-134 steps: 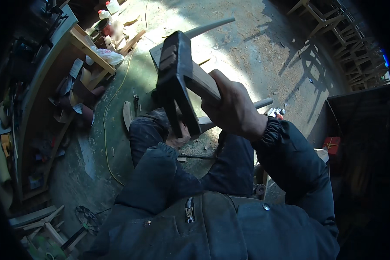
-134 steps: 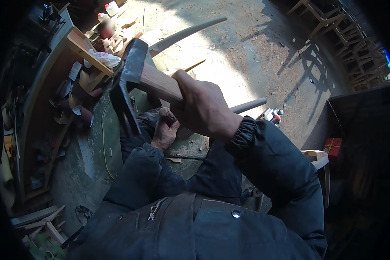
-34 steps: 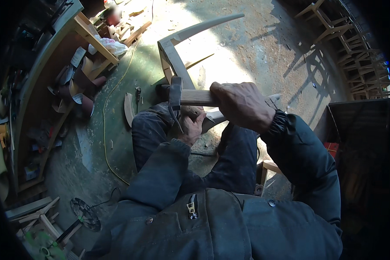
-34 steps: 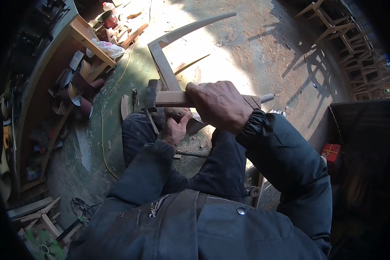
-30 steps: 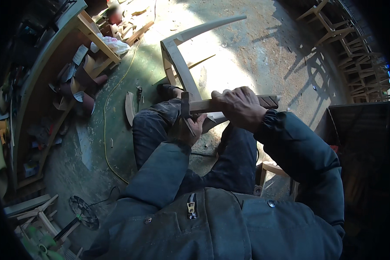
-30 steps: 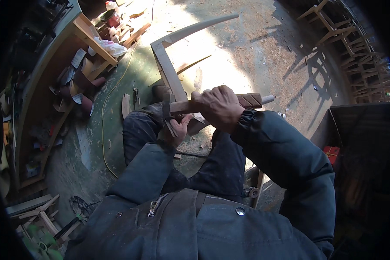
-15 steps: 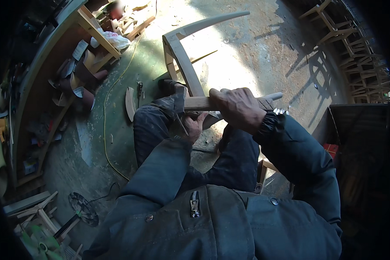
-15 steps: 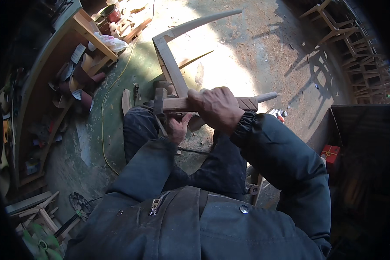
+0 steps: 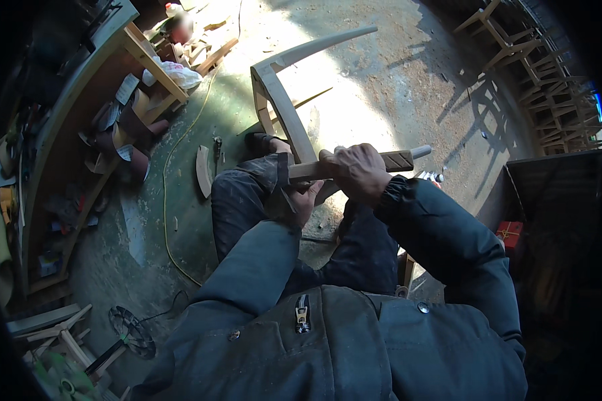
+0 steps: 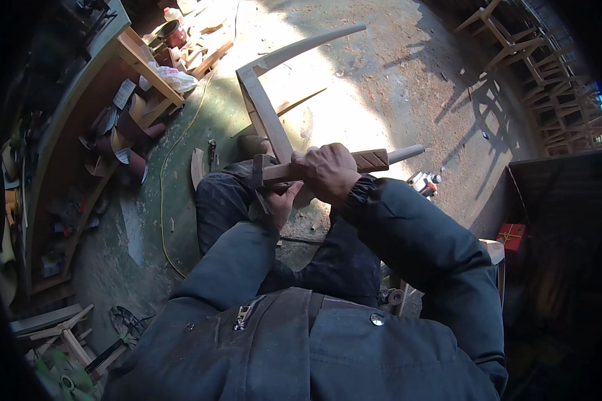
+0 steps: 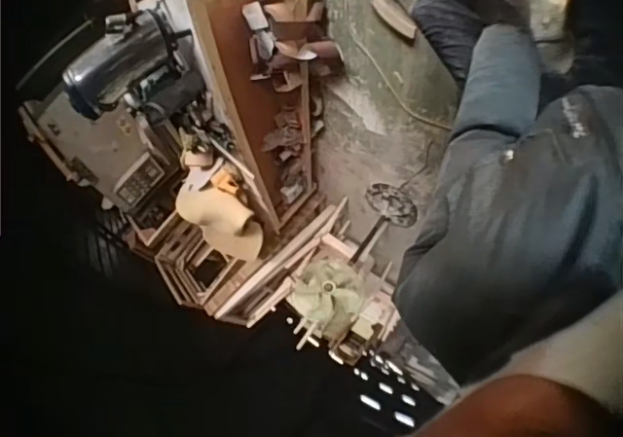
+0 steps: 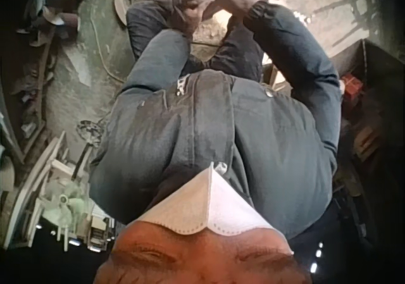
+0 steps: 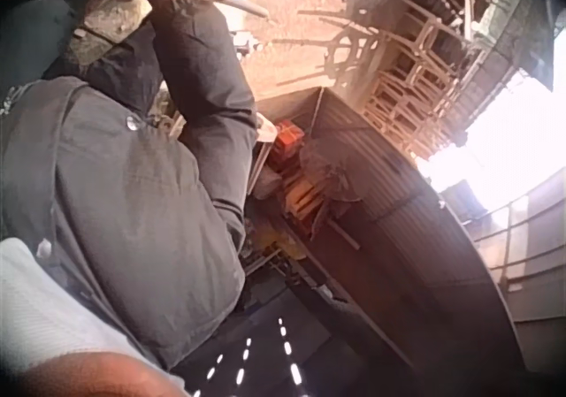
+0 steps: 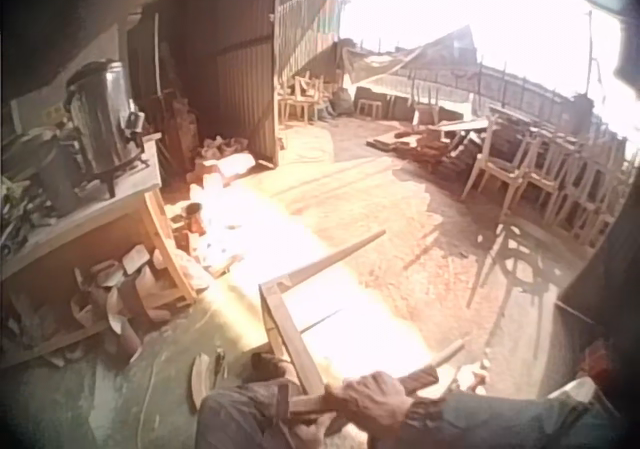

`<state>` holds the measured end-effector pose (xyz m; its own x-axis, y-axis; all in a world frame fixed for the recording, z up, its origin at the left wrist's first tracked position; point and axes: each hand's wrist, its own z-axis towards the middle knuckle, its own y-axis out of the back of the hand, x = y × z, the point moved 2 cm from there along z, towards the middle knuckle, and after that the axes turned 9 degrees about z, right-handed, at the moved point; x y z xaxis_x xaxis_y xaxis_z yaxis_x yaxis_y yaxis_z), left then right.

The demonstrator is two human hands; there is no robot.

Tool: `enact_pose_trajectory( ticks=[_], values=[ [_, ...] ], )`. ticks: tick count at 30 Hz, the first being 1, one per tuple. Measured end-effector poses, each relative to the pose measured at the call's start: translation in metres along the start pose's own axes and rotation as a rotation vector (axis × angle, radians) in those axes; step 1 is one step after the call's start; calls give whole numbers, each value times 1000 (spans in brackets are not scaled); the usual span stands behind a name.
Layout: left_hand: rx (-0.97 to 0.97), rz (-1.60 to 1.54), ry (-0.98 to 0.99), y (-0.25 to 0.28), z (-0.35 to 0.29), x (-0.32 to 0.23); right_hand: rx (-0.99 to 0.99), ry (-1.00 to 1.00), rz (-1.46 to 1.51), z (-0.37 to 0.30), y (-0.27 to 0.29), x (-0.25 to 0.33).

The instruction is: The person shapes a wooden chair frame using a chisel and a hammer, repeatedly striking the chisel to carve the wood joints and repositioning the frame between cuts.

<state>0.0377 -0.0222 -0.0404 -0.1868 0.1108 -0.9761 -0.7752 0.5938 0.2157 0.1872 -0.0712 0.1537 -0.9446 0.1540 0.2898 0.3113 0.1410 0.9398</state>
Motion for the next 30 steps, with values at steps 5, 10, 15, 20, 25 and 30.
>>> enact_pose_trajectory(
  ticks=[5, 10, 15, 20, 25, 30],
  values=[
    [-132, 142, -79, -3, 7, -24, -97, -241, 243, -20, 12, 5],
    [-268, -706, 61, 23, 42, -23, -316, -416, 869, -73, 33, 2],
    [-269, -812, 441, 61, 49, -16, -271, -542, 1224, -126, 29, 1],
    [-164, 36, 325, 37, 45, -10, -366, -734, 1369, -180, -13, 32],
    [-72, 316, 122, 6, 42, -7, -464, -936, 1355, -253, -42, 75],
    [3, 366, 220, 16, 43, -3, -643, -967, 1413, -314, -49, 105]
  ],
)
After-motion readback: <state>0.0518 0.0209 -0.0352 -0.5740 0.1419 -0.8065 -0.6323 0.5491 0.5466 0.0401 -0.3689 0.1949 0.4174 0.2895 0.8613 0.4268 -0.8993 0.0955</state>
